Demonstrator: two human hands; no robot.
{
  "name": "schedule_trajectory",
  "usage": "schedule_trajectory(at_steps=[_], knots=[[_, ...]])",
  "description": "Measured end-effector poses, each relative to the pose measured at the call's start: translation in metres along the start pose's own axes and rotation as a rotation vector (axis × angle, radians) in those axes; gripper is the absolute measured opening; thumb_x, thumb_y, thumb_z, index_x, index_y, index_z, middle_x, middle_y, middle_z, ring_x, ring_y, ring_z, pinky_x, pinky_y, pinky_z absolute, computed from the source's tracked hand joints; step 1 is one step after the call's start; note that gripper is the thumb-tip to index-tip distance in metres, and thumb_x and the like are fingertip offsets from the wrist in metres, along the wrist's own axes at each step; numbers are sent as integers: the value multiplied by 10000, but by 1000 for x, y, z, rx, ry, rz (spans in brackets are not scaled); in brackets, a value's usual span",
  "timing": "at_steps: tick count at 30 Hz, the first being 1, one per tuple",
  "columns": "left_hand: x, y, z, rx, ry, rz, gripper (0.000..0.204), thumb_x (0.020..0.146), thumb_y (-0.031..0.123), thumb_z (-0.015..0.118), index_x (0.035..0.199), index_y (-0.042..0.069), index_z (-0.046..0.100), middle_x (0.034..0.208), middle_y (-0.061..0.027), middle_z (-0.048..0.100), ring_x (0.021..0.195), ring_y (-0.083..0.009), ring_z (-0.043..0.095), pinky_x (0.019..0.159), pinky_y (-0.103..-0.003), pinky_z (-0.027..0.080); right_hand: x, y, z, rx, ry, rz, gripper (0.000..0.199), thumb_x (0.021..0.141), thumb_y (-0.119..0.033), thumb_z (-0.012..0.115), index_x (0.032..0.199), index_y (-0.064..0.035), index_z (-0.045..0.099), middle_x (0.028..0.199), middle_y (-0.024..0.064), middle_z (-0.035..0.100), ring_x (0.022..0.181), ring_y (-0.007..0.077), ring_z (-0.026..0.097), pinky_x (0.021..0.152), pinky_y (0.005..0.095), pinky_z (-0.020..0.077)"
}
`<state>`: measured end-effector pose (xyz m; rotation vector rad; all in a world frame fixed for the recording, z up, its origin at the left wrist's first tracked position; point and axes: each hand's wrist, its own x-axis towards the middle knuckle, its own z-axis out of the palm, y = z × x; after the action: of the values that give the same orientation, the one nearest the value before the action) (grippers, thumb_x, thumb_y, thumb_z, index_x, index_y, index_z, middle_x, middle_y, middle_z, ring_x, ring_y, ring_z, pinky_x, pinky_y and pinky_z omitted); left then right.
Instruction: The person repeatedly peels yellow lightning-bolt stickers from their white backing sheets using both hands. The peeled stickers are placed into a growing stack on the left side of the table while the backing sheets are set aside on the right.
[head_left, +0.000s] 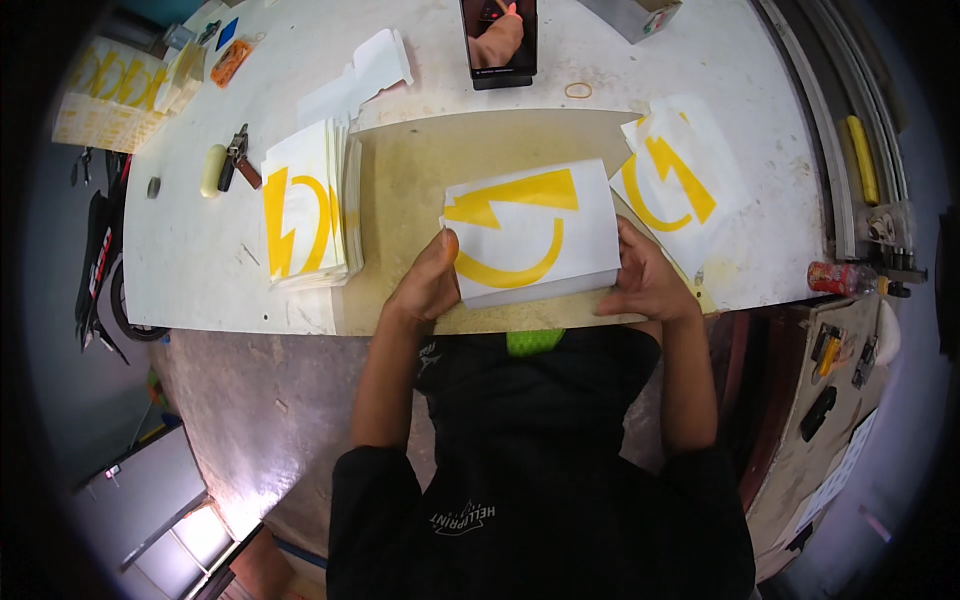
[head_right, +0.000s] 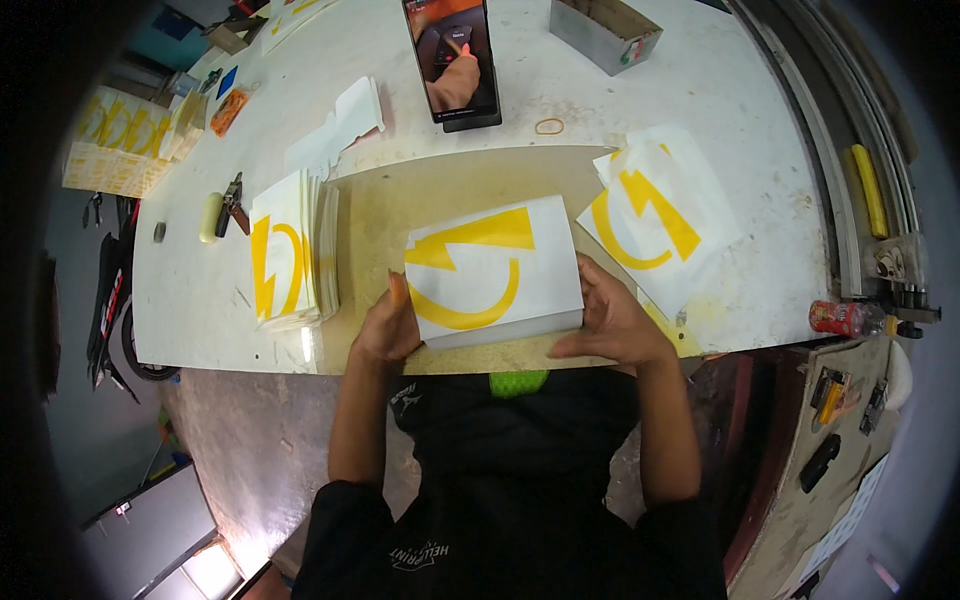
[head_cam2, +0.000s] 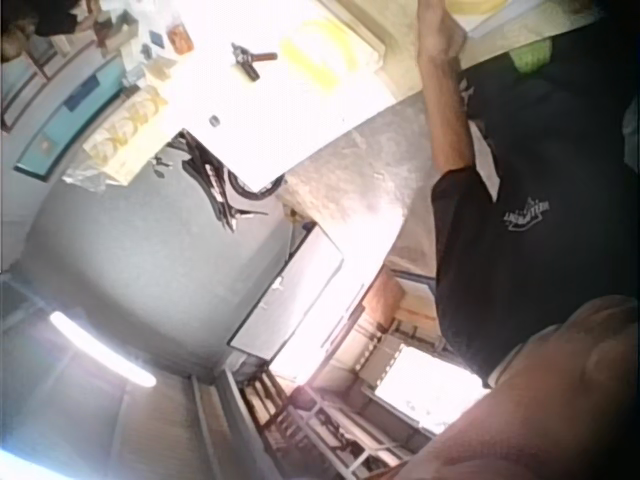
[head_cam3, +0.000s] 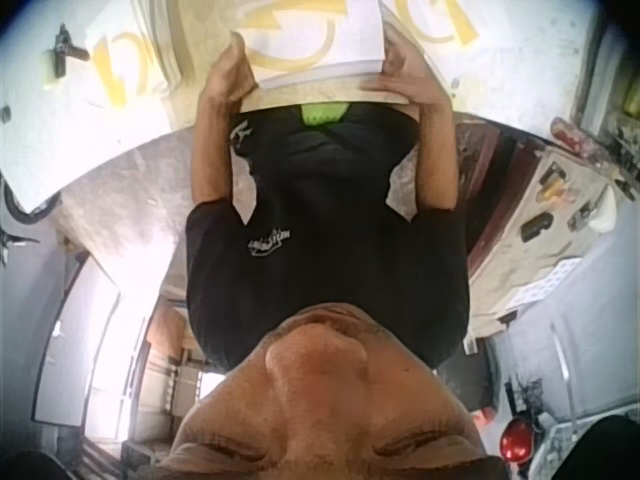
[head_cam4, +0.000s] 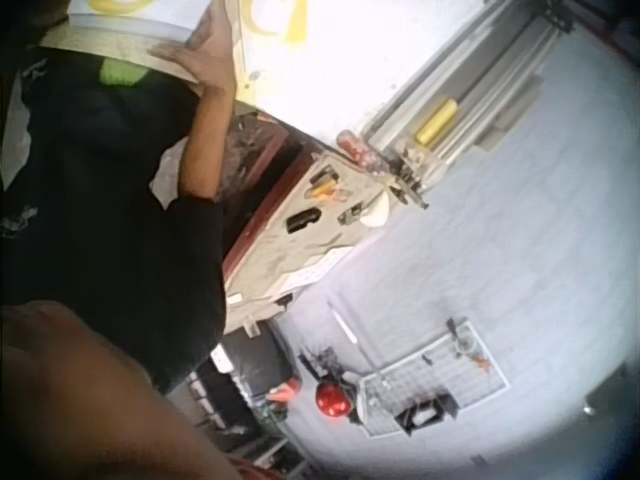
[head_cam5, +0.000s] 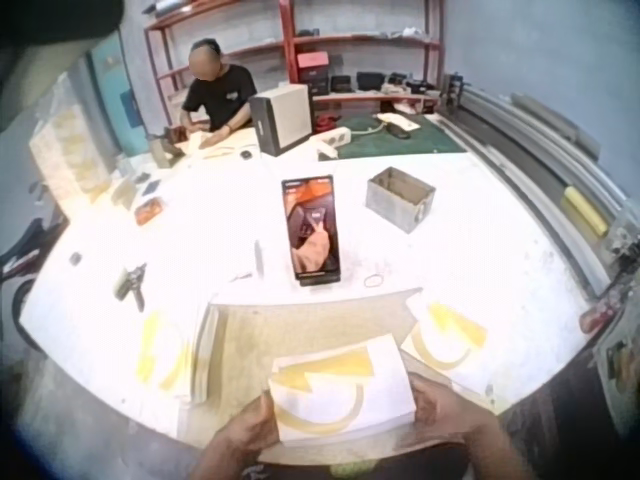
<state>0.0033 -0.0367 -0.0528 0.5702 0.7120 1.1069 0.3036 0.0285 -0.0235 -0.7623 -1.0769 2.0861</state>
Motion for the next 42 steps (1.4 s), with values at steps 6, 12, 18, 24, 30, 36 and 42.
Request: schedule_trajectory(at_steps=[6, 12, 18, 24, 30, 36, 42], knots=[[0, 10, 20, 70, 167, -94, 597, 1091, 432, 539, 1477, -19, 471, 1420, -142, 624, 1296, -245, 624, 1095, -425, 510, -10, 7, -3, -314, 139, 15, 404, 916, 26, 775, 1289, 68, 626, 1155, 99, 745, 1068, 118, 673, 964, 284, 524], [17, 23, 24, -93, 360, -79, 503, 1123, 357, 485, 1427, -42, 514, 1384, -159, 647, 1230, -251, 665, 1082, -391, 520, -12, 4, -5, -342, 72, 12, 323, 923, 12, 778, 1223, 56, 667, 1148, 95, 749, 1063, 113, 672, 953, 278, 520], [16, 18, 21, -186, 245, 142, 550, 1106, 327, 520, 1537, 8, 397, 1423, -190, 614, 1306, -249, 613, 1081, -410, 514, -14, 13, 3, -330, 100, -101, 314, 933, 18, 767, 1223, 46, 652, 1188, 110, 733, 1112, 125, 657, 983, 299, 511], [-17, 7, 33, 551, 169, 310, 843, 942, 86, 767, 1611, 21, 258, 1259, -193, 692, 1164, -221, 686, 990, -365, 547, -6, 19, 7, -377, 241, -217, 206, 961, -18, 752, 1133, 40, 655, 1078, 101, 749, 1000, 108, 685, 899, 274, 537], [-9, -10, 43, 689, 592, 300, 878, 876, -46, 792, 1591, 19, 287, 1201, -188, 718, 1058, -227, 716, 923, -366, 561, 15, 17, 13, -486, 404, -103, 206, 974, -73, 756, 1099, 51, 648, 979, 98, 765, 876, 91, 706, 774, 237, 556], [-19, -34, 54, 1760, 348, 936, 521, 813, 31, 826, 1314, 38, 685, 1280, -160, 708, 1202, -342, 665, 1073, -499, 483, 19, 16, 22, -431, 436, -90, 273, 954, -100, 781, 1135, 55, 648, 983, 111, 755, 833, 123, 697, 751, 261, 560], [-12, -44, 59, 1789, 329, 750, 434, 837, 40, 801, 1263, 36, 717, 1307, -118, 716, 1227, -316, 666, 1065, -477, 512, -16, 26, 53, -1328, 499, -623, 381, 869, -41, 772, 1234, 14, 680, 1208, 187, 680, 1116, 307, 656, 992, 452, 515]])
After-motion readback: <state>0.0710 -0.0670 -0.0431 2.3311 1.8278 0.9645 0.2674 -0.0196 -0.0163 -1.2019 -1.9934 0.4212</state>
